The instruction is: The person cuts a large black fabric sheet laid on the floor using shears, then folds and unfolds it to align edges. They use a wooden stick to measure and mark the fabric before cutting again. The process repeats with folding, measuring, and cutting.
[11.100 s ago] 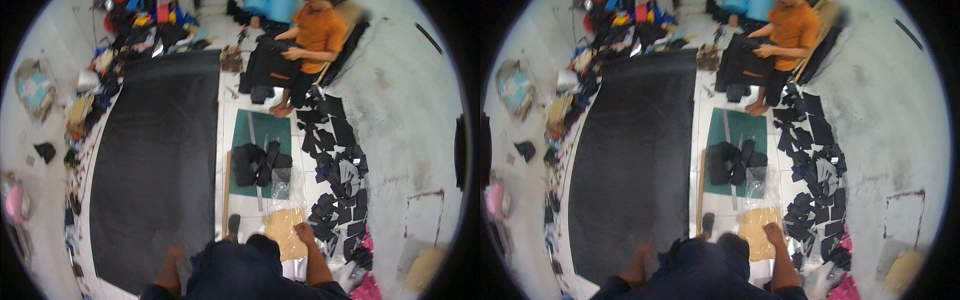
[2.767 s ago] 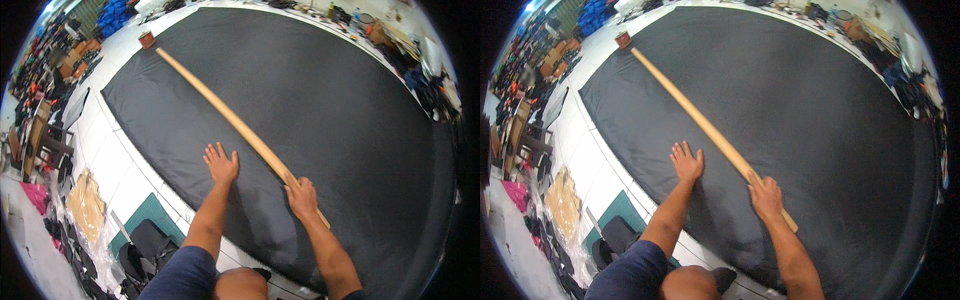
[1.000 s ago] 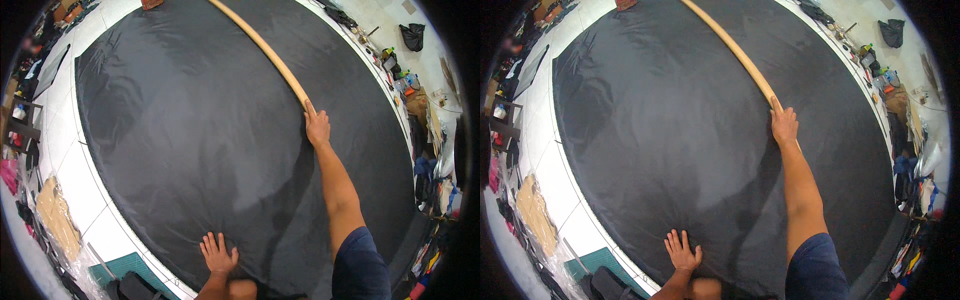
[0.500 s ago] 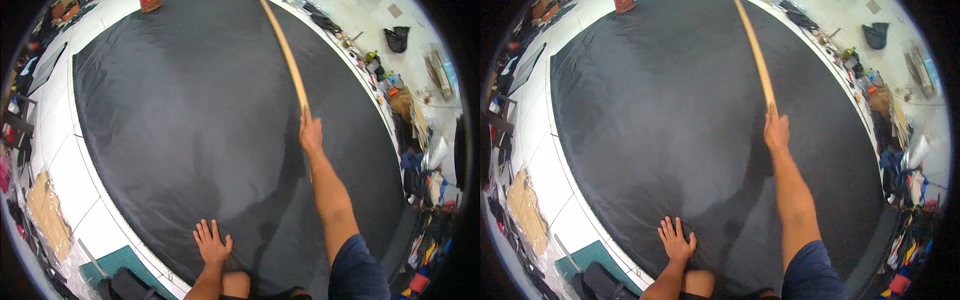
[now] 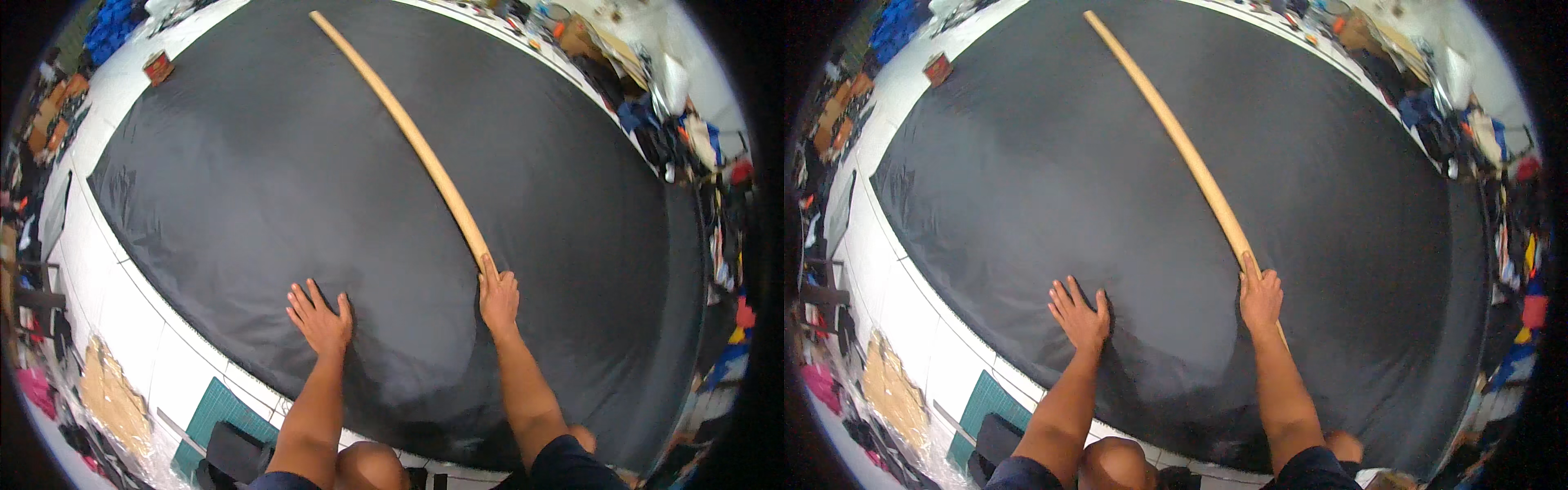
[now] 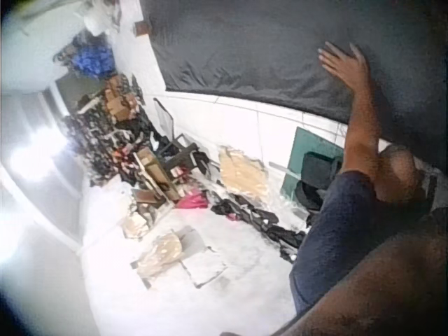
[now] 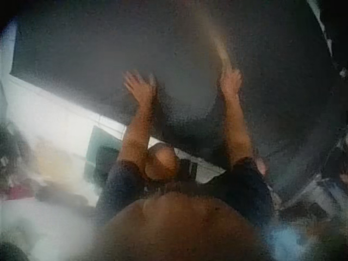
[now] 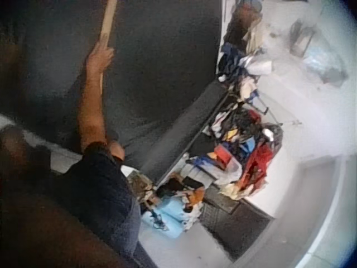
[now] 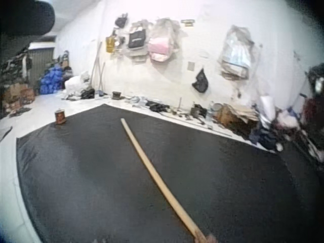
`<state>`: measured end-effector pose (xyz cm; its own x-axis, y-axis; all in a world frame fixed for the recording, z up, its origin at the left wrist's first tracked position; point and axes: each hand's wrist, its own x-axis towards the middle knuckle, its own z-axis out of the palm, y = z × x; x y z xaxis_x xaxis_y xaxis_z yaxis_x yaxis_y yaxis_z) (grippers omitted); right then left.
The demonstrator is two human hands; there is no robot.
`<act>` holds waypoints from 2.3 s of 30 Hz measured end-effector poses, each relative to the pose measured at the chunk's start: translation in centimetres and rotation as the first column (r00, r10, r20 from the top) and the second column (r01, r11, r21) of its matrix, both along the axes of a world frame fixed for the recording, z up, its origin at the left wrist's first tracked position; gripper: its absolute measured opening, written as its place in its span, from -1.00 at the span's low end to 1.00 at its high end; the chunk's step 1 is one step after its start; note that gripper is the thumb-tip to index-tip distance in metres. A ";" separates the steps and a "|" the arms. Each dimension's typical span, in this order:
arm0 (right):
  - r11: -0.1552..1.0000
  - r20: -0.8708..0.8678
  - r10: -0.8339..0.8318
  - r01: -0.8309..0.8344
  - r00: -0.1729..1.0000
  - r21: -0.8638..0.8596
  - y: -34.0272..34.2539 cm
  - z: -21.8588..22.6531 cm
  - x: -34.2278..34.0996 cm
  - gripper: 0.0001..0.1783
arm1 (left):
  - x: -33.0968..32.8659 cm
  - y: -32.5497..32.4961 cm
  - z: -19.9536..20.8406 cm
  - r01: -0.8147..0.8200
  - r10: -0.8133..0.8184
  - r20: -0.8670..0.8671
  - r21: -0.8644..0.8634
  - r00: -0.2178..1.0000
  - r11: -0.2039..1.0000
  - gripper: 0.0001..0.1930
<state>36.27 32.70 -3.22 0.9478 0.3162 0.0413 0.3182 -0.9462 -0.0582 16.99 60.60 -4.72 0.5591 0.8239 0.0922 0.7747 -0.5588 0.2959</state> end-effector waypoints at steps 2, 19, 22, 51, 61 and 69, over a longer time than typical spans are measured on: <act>0.994 -0.060 -0.097 0.100 0.993 0.052 -2.0 0.0 -1.9 -0.43 | -0.2 -0.1 -0.2 0.004 -0.004 0.007 0.004 1.000 1.000 -0.23; 0.697 -0.173 -0.698 0.714 0.695 0.057 -46.0 1.9 -22.9 -0.41 | -11.2 -8.4 -2.1 0.330 -0.319 -0.194 0.027 0.928 0.944 -0.18; 0.689 -0.182 -0.678 0.702 0.712 0.180 -50.9 0.9 -23.2 -0.43 | -13.6 -11.7 -1.2 0.291 -0.286 -0.262 -0.019 0.922 0.956 -0.15; 0.655 -0.309 0.754 -0.696 0.579 0.293 -9.6 3.1 -34.1 -0.30 | -26.1 -17.3 0.4 -0.068 0.241 0.350 -0.441 0.905 0.895 -0.35; 0.552 -0.421 0.820 -0.734 0.389 0.395 -13.8 8.0 -30.9 -0.46 | -27.3 -9.9 -0.2 -0.260 0.377 0.122 -0.533 0.918 0.806 -0.17; 0.823 -0.576 0.307 -0.516 0.758 -0.240 -39.6 18.5 -23.2 -0.57 | -27.8 -1.2 -0.5 -0.082 0.156 -0.244 0.288 0.957 0.954 -0.22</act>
